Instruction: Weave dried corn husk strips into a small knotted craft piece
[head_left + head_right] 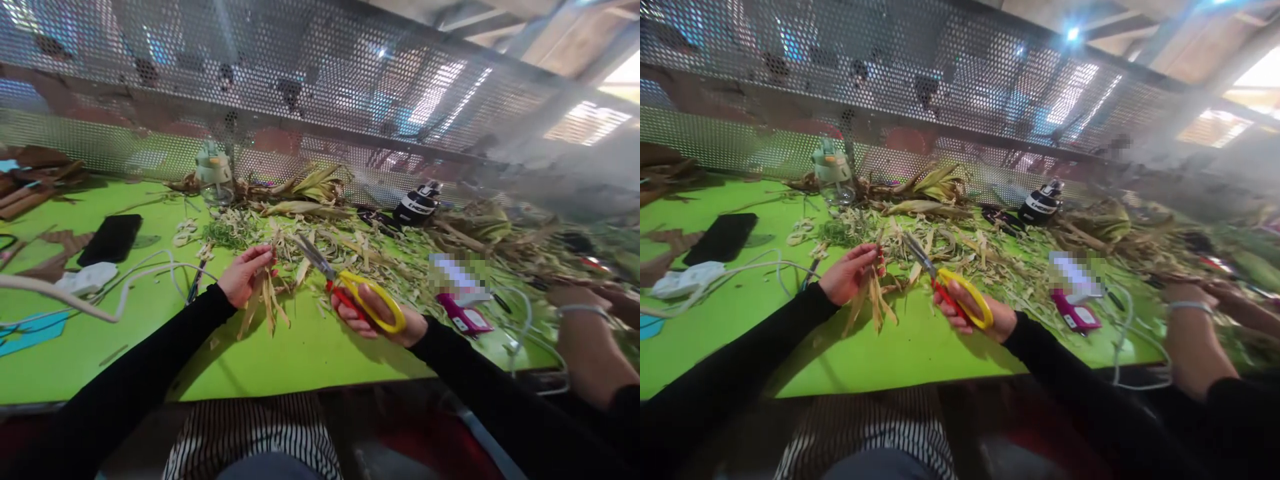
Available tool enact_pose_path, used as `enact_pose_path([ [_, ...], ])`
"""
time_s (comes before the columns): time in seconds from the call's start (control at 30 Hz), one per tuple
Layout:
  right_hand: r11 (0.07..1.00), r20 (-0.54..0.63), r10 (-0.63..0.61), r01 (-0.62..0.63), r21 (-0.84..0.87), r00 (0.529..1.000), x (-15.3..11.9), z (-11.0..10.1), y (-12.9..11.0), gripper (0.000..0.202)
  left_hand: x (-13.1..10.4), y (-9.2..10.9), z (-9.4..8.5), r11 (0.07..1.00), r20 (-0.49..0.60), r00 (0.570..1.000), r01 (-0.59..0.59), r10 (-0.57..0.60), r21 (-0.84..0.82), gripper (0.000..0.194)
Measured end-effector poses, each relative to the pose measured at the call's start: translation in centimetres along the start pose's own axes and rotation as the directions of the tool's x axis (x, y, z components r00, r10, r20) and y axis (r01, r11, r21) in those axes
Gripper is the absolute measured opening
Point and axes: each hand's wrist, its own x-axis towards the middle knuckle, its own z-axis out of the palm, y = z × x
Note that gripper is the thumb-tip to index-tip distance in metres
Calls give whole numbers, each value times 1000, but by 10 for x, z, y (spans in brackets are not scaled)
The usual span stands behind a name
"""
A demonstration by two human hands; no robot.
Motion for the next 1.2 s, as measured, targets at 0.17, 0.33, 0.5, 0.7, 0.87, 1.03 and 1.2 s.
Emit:
enact_pose_path([
  [0.17,999,110,39,-38,-8,993,-4,8,14,50,1,-1,-2,999,44,999,-9,6,49,21],
  [0.33,999,123,27,-32,41,992,-3,9,25,51,1,-2,-3,996,64,997,-43,39,74,35],
  [0.5,997,149,4,-15,74,989,0,8,34,53,0,-3,-2,996,37,999,-1,-2,92,29],
  [0.7,995,210,-71,54,84,975,3,9,40,57,-5,-1,-2,988,104,993,48,-63,147,44],
  [0.87,998,288,-62,57,25,956,-3,2,34,59,-8,3,-5,975,234,963,82,-131,205,51],
  [1.03,990,273,51,-13,-140,961,-10,-6,27,64,-9,4,-8,957,381,900,111,-212,269,52],
  [1.2,962,252,102,-31,-272,962,-9,-18,33,67,-7,2,-9,937,408,876,124,-258,326,51],
])
